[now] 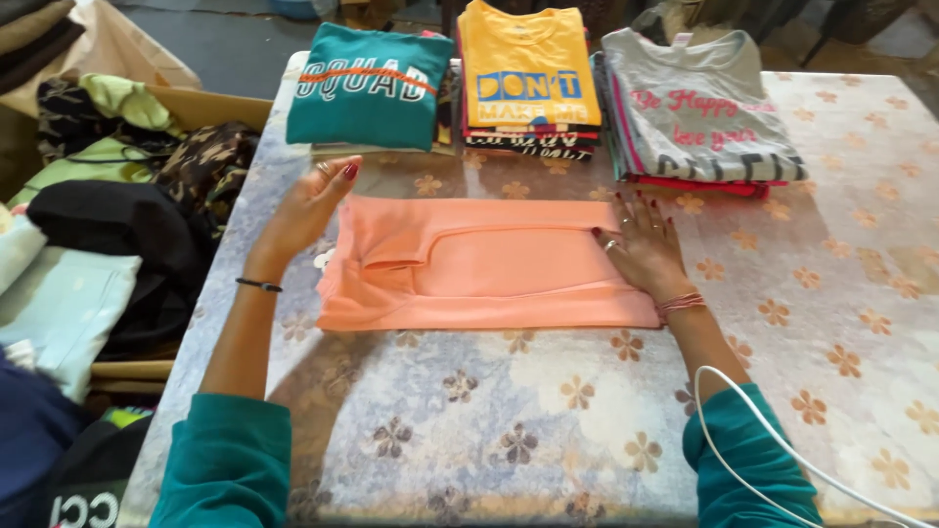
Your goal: The recorder is folding several t-shirts and arranging them in a stack on a table.
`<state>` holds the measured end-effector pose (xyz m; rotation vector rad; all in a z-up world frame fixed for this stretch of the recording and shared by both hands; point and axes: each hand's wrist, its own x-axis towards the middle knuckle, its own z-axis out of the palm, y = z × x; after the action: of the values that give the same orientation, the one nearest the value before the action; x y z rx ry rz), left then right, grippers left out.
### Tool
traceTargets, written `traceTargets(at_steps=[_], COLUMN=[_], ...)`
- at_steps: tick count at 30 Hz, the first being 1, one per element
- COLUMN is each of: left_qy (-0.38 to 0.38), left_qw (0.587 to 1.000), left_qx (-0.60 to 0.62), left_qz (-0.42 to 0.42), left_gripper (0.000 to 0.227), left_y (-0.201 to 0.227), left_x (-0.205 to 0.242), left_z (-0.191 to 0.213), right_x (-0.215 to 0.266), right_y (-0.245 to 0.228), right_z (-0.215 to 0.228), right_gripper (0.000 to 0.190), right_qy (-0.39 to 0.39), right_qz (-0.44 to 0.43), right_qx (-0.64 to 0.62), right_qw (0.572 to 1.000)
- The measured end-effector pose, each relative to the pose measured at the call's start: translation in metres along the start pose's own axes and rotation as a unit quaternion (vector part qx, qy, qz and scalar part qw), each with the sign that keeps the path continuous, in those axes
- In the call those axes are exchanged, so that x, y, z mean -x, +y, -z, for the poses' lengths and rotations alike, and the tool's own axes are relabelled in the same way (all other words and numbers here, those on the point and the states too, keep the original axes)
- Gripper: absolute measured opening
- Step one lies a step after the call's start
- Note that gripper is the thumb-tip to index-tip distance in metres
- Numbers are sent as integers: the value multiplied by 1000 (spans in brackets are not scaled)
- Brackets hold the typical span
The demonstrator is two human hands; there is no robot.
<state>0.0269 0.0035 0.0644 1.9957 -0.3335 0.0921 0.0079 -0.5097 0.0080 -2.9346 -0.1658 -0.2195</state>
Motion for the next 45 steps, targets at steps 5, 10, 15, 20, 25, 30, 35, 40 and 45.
traceTargets(at_steps=[5, 10, 15, 20, 25, 30, 35, 40, 45], left_qy=[30, 114, 192, 220, 244, 195, 222, 245, 194], left_qw=[994, 966, 926, 933, 969, 935, 942, 967, 971], left_qx=[-96, -192, -242, -236, 26, -270, -249, -70, 115], left_qz=[44, 130, 216, 157, -4, 120, 43, 1, 75], left_gripper=[42, 45, 52, 47, 40, 53, 40, 31, 20], left_y=[28, -15, -3, -41, -72, -7, -39, -56, -68], left_x=[21, 11, 6, -10, -16, 4, 2, -3, -12], left_z=[17, -1, -24, -33, -27, -40, -42, -34, -31], right_x=[-2, -3, -4, -2, -3, -6, -7, -5, -8], right_y=[5, 9, 6, 7, 7, 18, 15, 13, 20], right_z=[-5, -8, -8, -9, -9, -22, -16, -17, -21], right_gripper=[80, 81, 81, 80, 80, 79, 79, 79, 79], right_qy=[5, 12, 11, 10, 20, 28, 36, 25, 48], right_qz=[9, 13, 6, 7, 24, 27, 35, 17, 46], right_qx=[8, 13, 7, 16, 14, 16, 10, 8, 15], right_qw=[1000, 1000, 1000, 1000, 999, 999, 999, 1000, 998])
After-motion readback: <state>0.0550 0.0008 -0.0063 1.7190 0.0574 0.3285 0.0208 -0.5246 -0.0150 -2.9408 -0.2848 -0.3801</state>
